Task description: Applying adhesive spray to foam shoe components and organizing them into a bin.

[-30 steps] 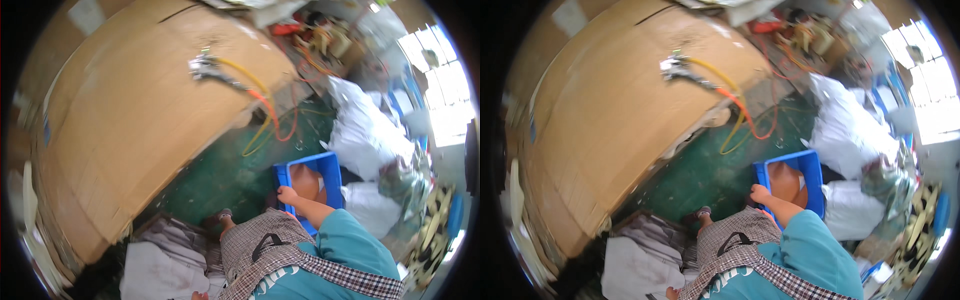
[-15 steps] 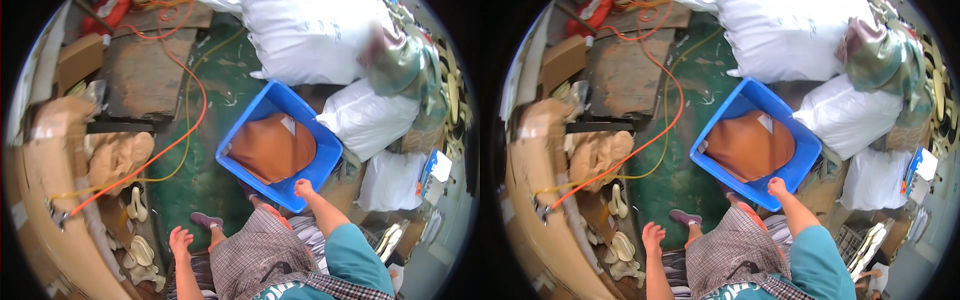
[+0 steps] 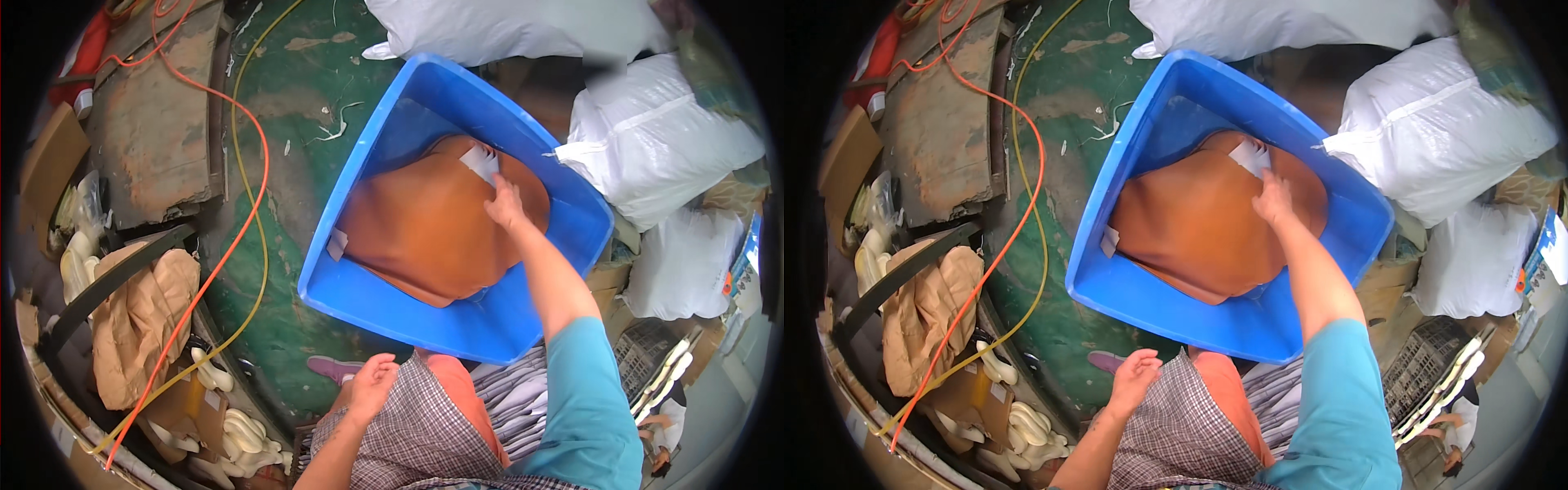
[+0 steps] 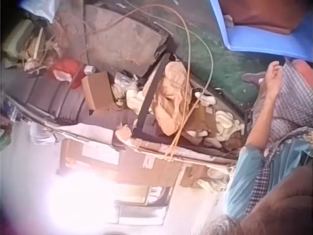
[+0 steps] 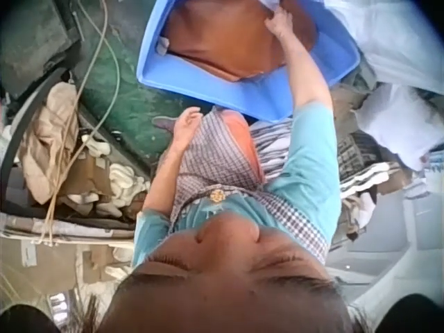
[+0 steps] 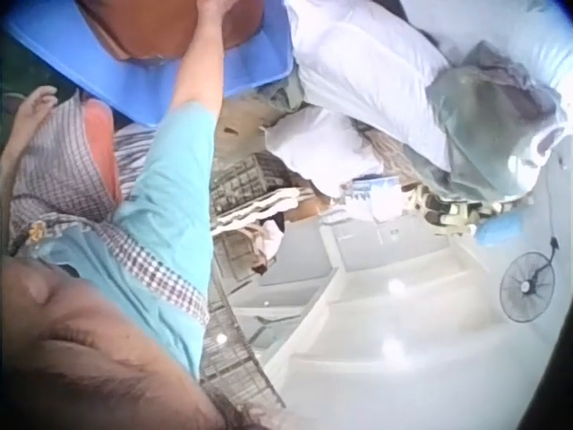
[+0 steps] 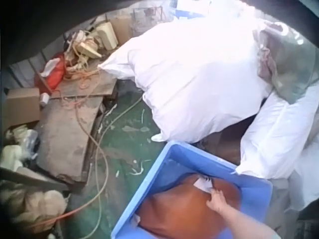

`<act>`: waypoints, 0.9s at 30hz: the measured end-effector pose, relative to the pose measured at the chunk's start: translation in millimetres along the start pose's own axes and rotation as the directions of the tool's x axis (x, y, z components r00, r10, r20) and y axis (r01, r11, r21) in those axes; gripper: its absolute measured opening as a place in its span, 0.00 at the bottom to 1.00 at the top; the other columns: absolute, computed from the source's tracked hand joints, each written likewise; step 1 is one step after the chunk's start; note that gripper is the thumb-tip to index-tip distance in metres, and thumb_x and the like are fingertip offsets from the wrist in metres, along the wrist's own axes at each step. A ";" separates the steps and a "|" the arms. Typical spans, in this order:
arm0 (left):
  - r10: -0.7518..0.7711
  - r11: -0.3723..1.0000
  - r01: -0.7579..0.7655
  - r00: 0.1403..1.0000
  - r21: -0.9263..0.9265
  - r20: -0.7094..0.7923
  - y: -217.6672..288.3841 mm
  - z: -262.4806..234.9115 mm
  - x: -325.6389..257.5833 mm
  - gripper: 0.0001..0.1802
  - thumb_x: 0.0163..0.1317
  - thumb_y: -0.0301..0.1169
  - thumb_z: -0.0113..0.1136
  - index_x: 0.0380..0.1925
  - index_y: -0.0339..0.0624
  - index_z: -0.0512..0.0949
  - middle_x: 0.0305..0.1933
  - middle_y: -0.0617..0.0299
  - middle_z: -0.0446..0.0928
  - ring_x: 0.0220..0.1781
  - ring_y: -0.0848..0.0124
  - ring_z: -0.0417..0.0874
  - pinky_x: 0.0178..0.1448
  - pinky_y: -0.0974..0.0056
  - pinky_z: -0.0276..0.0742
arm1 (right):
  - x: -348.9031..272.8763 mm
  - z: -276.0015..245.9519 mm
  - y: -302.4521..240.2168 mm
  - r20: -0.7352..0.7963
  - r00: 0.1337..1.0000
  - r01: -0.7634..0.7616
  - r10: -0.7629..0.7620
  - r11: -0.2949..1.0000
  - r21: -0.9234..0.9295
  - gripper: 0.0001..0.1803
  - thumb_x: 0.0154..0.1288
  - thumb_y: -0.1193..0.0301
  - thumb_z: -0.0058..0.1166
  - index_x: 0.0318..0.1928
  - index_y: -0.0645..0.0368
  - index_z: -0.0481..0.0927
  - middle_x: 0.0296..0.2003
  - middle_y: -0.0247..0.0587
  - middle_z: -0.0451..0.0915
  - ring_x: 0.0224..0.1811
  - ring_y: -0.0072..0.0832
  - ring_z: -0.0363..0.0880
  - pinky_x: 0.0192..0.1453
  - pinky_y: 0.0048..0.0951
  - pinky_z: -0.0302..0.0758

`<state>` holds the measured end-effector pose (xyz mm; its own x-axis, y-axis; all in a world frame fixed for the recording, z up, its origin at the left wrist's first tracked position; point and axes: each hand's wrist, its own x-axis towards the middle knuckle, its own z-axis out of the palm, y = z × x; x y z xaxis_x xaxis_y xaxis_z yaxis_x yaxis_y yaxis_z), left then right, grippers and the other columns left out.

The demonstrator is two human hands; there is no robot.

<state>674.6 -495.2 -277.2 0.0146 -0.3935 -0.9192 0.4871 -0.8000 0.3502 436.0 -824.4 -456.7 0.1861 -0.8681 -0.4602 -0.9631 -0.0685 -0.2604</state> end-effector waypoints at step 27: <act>-0.174 0.936 0.115 0.973 -0.331 -0.155 11.8 99.8 133.8 0.12 0.60 0.25 0.51 0.43 0.31 0.72 0.43 0.56 0.76 0.42 0.70 0.76 0.46 0.66 0.71 | -1.2 -10.3 16.8 0.307 0.949 -0.047 0.073 0.995 -0.092 0.18 0.45 0.71 0.52 0.42 0.56 0.75 0.40 0.49 0.77 0.46 0.44 0.74 0.49 0.38 0.71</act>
<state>595.1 -602.4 -378.2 0.0645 -0.1734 -0.9827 0.7472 -0.6443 0.1627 417.6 -829.6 -451.8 0.1660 -0.6780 -0.7160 -0.9845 -0.0724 -0.1597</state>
